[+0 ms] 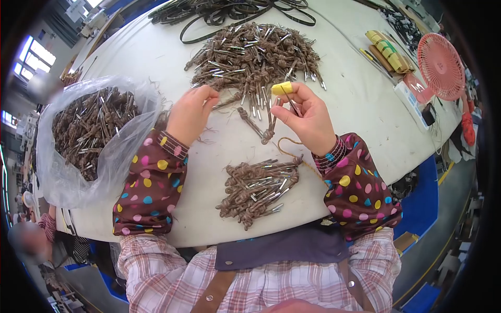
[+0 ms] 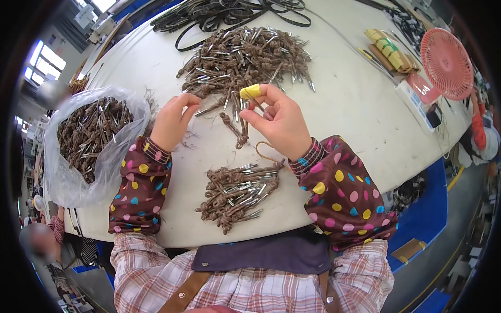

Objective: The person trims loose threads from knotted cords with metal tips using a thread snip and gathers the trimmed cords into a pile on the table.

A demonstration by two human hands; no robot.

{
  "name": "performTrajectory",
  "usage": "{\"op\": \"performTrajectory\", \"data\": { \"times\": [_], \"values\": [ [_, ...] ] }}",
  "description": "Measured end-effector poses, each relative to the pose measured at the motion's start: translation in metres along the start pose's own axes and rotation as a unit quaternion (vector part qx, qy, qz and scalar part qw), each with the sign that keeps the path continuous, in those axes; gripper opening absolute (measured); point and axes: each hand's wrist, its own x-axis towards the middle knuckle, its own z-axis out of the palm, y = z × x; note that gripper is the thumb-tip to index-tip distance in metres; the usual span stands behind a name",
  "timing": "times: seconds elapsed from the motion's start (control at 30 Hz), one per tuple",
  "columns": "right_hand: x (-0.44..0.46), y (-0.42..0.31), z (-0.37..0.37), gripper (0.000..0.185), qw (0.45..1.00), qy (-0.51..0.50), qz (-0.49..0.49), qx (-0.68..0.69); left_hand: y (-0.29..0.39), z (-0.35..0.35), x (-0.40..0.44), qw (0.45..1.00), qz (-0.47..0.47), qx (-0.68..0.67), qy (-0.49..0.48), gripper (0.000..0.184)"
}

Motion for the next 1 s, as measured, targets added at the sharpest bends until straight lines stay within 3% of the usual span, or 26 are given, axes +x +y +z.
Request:
{"op": "performTrajectory", "data": {
  "times": [0.1,0.27,0.37,0.57,0.67,0.83,1.0],
  "values": [
    [-0.001,0.002,0.000,0.028,1.000,-0.015,0.013,0.005,-0.010,-0.012,-0.017,0.989,0.014,0.144,0.041,0.025],
    [-0.007,-0.009,0.006,0.025,0.998,-0.042,0.054,-0.005,0.029,-0.002,-0.041,0.989,0.134,-0.029,-0.064,0.053],
    [-0.008,-0.011,0.010,0.021,0.993,-0.035,0.111,-0.005,0.025,0.033,-0.052,0.983,0.161,-0.047,-0.079,0.056],
    [-0.010,-0.008,0.012,0.016,0.984,-0.062,0.157,-0.059,0.018,0.042,-0.058,0.984,0.164,-0.050,-0.045,0.052],
    [-0.011,-0.006,0.012,0.016,0.976,-0.100,0.189,-0.036,0.019,0.039,-0.057,0.974,0.218,-0.043,-0.052,0.047],
    [-0.011,-0.006,0.016,0.013,0.971,-0.112,0.206,-0.044,0.013,0.045,-0.055,0.952,0.283,-0.100,-0.067,0.024],
    [-0.010,-0.002,0.015,0.013,0.971,-0.116,0.207,-0.029,0.011,0.050,-0.055,0.950,0.287,-0.101,-0.062,0.023]
  ]
}}
